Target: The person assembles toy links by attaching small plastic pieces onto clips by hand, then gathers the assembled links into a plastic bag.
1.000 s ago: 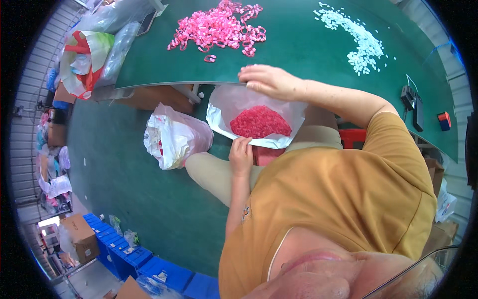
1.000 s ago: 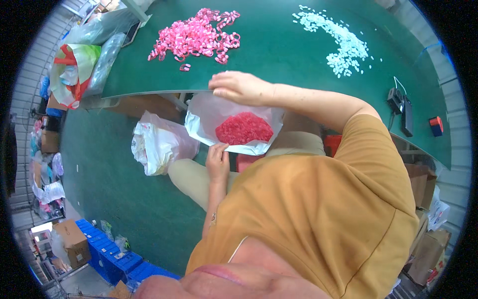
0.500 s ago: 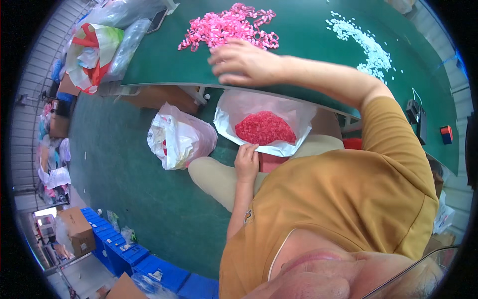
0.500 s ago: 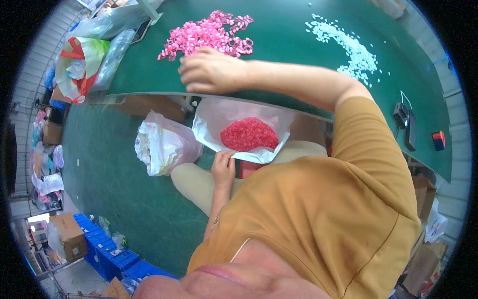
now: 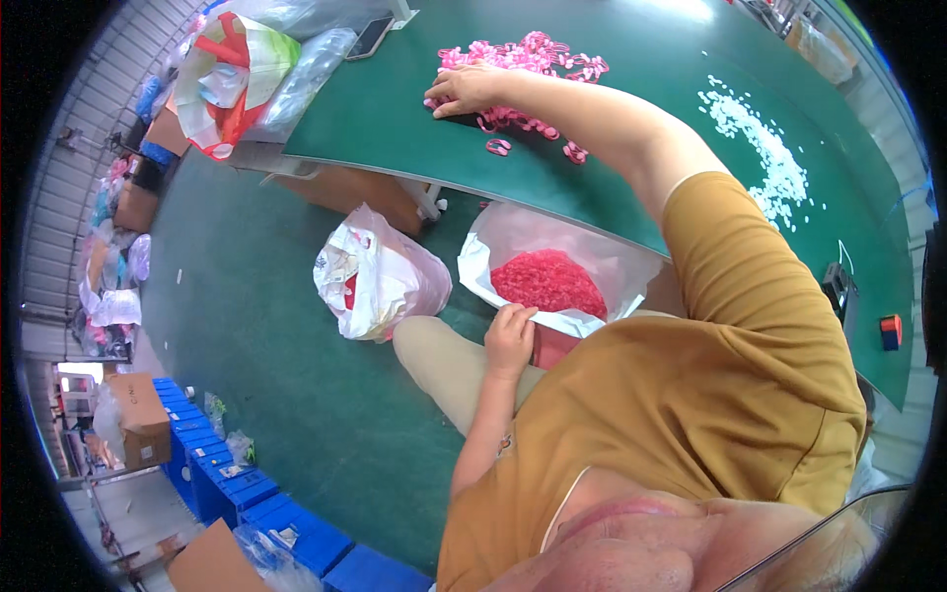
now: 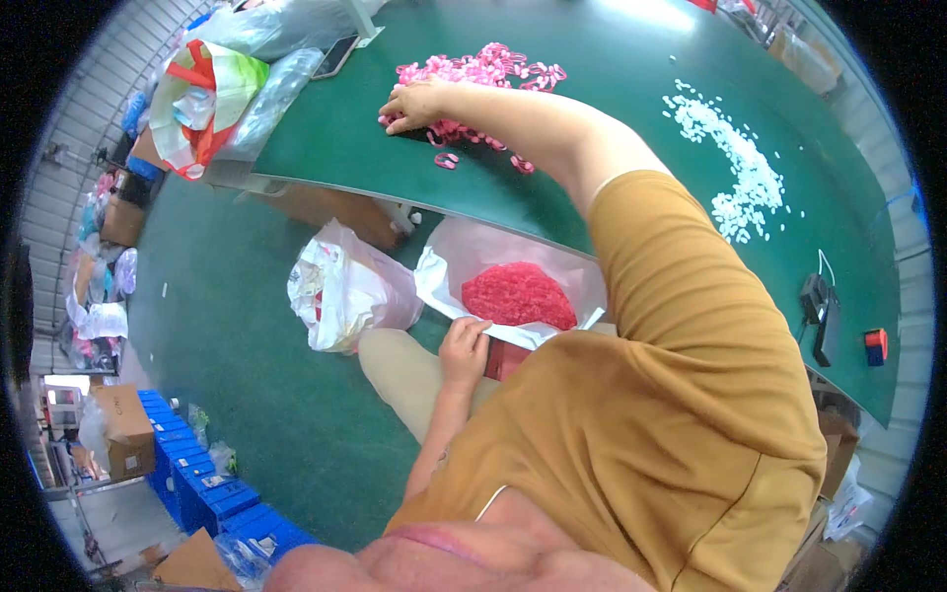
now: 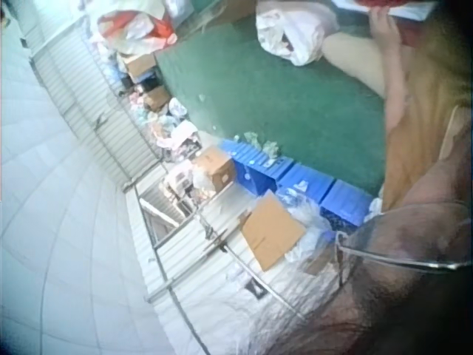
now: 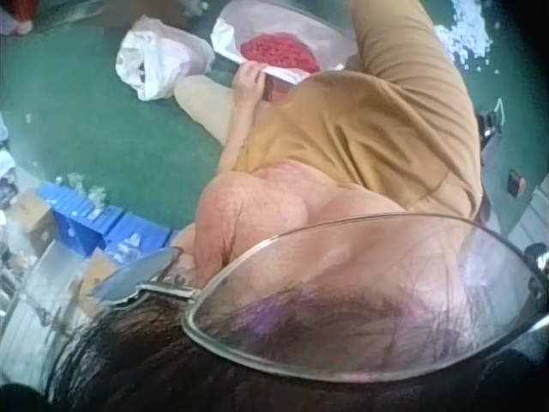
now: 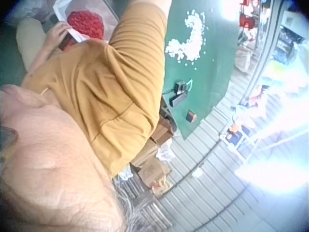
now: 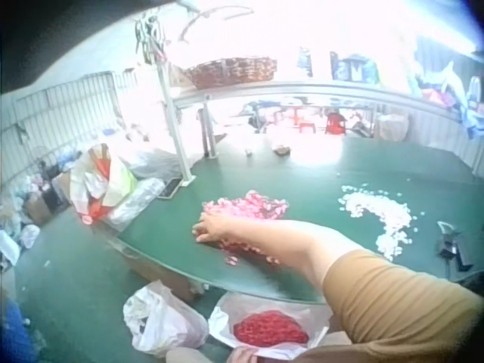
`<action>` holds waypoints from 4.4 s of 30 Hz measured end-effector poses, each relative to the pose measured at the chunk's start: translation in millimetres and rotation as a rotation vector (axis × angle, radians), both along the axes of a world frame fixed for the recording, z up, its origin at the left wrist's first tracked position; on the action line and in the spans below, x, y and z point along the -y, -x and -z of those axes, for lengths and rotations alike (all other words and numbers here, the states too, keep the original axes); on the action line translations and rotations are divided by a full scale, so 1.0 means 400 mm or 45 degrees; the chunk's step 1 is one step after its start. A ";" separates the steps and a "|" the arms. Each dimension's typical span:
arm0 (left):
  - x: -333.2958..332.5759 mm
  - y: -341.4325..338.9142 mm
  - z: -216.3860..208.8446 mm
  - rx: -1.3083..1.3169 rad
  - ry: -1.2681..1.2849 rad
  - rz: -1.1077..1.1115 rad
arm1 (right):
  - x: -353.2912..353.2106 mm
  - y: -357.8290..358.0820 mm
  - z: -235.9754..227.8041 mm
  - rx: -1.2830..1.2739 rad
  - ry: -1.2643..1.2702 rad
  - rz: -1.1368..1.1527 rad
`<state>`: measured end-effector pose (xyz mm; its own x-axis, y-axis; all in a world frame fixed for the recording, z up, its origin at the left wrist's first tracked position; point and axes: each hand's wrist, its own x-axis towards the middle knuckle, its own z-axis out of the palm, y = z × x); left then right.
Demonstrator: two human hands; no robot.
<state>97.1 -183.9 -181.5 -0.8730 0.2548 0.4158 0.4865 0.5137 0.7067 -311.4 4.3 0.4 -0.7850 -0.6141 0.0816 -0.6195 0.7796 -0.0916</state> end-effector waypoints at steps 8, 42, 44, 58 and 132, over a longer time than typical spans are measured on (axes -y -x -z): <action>0.007 -0.008 0.006 -0.044 -0.022 -0.033 | -0.097 -0.272 -0.017 -0.037 0.138 -0.262; -0.021 -0.046 0.003 -0.053 -0.023 -0.001 | -0.414 -0.409 0.045 0.048 0.589 0.541; -0.008 -0.056 0.002 -0.044 -0.041 -0.024 | -0.339 -0.431 0.044 0.091 0.425 0.425; 0.008 -0.059 0.011 -0.030 -0.074 -0.058 | -0.180 -0.792 -0.011 -0.088 0.386 -0.097; 0.010 -0.058 0.005 -0.063 -0.075 -0.042 | -0.169 -0.837 -0.042 -0.355 0.356 -0.334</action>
